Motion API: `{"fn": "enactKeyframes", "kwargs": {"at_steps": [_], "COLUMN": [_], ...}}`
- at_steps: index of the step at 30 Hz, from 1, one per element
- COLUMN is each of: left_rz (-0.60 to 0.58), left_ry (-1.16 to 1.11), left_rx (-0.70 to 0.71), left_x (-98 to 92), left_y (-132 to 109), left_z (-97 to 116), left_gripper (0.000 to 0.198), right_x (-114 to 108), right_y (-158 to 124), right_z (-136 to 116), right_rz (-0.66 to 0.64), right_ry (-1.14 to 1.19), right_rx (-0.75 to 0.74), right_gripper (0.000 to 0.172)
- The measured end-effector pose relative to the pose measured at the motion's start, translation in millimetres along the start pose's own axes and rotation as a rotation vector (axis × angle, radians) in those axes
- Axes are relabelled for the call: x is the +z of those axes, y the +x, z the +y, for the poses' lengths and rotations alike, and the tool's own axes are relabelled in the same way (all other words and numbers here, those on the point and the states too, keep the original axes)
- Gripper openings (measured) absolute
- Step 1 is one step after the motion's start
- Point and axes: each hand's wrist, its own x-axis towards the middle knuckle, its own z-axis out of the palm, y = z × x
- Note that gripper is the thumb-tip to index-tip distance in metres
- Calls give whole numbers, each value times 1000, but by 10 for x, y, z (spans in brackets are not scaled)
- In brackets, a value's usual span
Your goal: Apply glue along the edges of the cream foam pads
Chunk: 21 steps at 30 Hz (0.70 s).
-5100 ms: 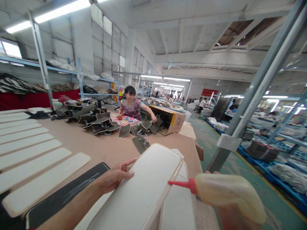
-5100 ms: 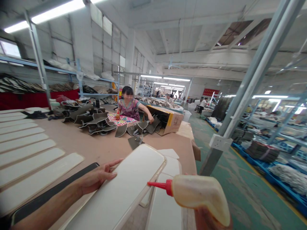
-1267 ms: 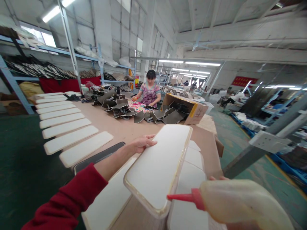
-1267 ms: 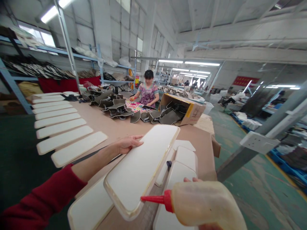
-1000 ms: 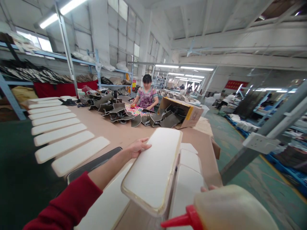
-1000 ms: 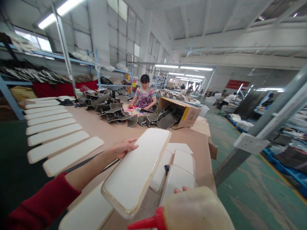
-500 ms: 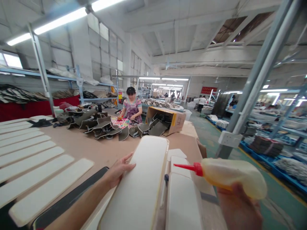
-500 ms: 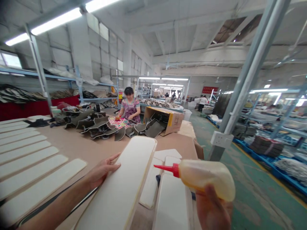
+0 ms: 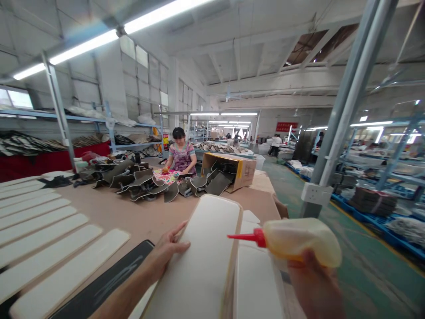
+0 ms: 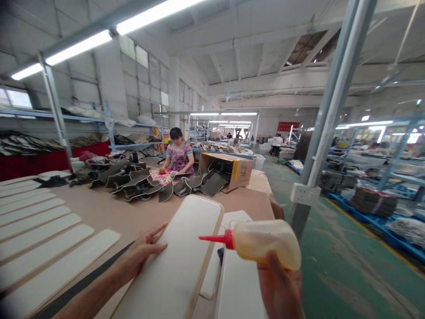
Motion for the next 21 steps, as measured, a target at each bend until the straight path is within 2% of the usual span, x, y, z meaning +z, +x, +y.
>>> {"fn": "enactKeyframes", "kwargs": {"at_steps": [4, 8, 11, 14, 17, 21], "left_rz": [10, 5, -54, -110, -97, -16], "left_ry": [26, 17, -28, -105, -112, -12], "left_rx": [11, 9, -55, -99, -89, -77], "left_x": [123, 171, 165, 154, 146, 120], "left_y": [48, 46, 32, 37, 80, 182], "left_z": [-73, -82, -63, -52, -63, -94], "left_gripper": [103, 98, 106, 101, 99, 103], "right_x": [-56, -95, -140, -214, -349, -567], "right_y": [-127, -61, 35, 67, -98, -573], "right_z": [266, 399, 434, 470, 543, 640], "right_rz": [-94, -122, -137, -142, -139, -277], "right_ry": [-30, -42, -65, -98, -128, -281], "right_rx": [29, 4, 9, 21, 40, 84], "right_gripper": [44, 54, 55, 55, 57, 52]}}
